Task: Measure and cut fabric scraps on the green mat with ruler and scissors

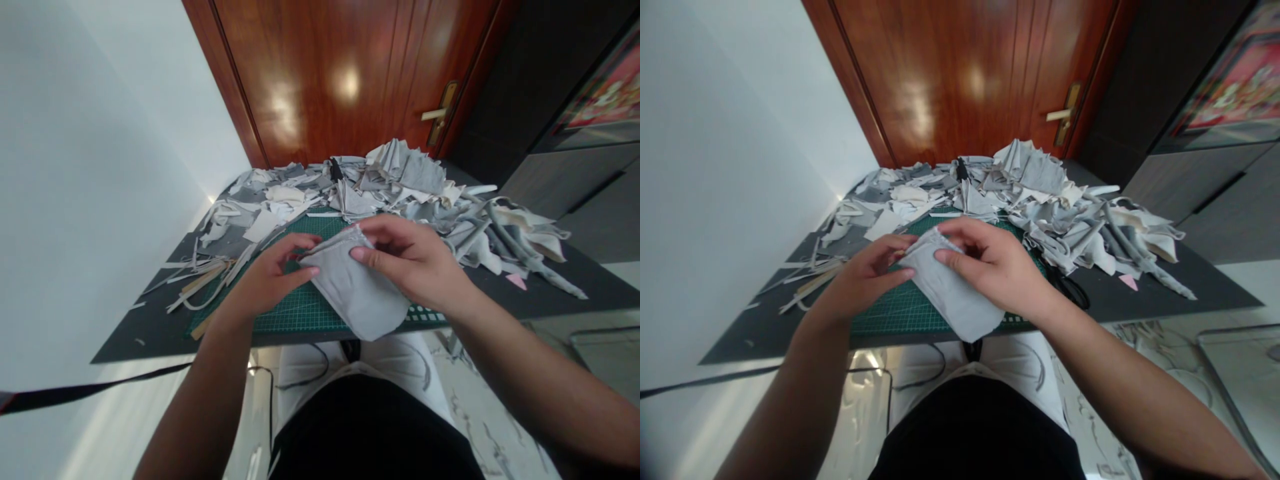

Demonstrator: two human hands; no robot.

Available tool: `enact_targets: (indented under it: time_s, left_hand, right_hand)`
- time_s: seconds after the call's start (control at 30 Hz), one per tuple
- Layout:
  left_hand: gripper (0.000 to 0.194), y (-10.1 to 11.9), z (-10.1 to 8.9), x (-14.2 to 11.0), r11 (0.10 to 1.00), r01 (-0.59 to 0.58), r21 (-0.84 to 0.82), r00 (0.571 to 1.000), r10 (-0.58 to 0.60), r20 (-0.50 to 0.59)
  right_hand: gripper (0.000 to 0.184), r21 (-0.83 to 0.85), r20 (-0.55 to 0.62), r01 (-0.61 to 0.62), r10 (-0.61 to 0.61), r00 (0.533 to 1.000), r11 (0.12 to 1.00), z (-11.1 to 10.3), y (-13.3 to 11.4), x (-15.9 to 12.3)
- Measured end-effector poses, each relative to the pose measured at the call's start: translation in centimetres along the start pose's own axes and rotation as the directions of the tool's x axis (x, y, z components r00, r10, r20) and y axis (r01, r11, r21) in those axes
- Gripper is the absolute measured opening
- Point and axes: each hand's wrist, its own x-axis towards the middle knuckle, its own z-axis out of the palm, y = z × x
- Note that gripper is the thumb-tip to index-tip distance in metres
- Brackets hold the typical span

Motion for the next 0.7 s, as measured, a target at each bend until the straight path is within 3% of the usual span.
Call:
enact_targets:
  time_s: [0.1,0.17,0.27,0.43,0.7]
  left_hand:
    - [0.02,-0.4,0.0,-0.3,0.991,0.062,-0.118,0.998,-0.06,0.014]
    - [0.024,0.0,0.1,-0.6,0.994,0.052,-0.099,0.997,-0.058,-0.056]
    - [0.019,1.2,-0.5,-1.0,0.999,0.032,0.012,0.991,-0.03,-0.129]
    - [0.009,3.8,-2.0,-1.7,0.948,0.058,0.312,0.992,-0.019,-0.128]
    - [0.009,7.1,-2.1,-2.7,0.864,0.002,0.504,0.99,0.068,-0.121]
  right_hand:
    - [0.039,0.002,-0.068,0.025,-0.025,0.997,1.0,-0.4,-0.5,-0.3]
    - [0.03,-0.05,-0.066,0.057,-0.06,0.996,0.997,-0.7,-0.9,-0.5]
    - [0.021,-0.157,-0.044,0.075,-0.082,0.996,0.985,-1.5,-1.3,-0.7]
    - [0.023,-0.261,0.011,0.045,-0.044,0.999,0.964,-2.6,-1.6,-1.1]
    - [0.029,-0.075,-0.024,-0.04,0.039,0.999,0.996,-2.0,-0.9,-1.7]
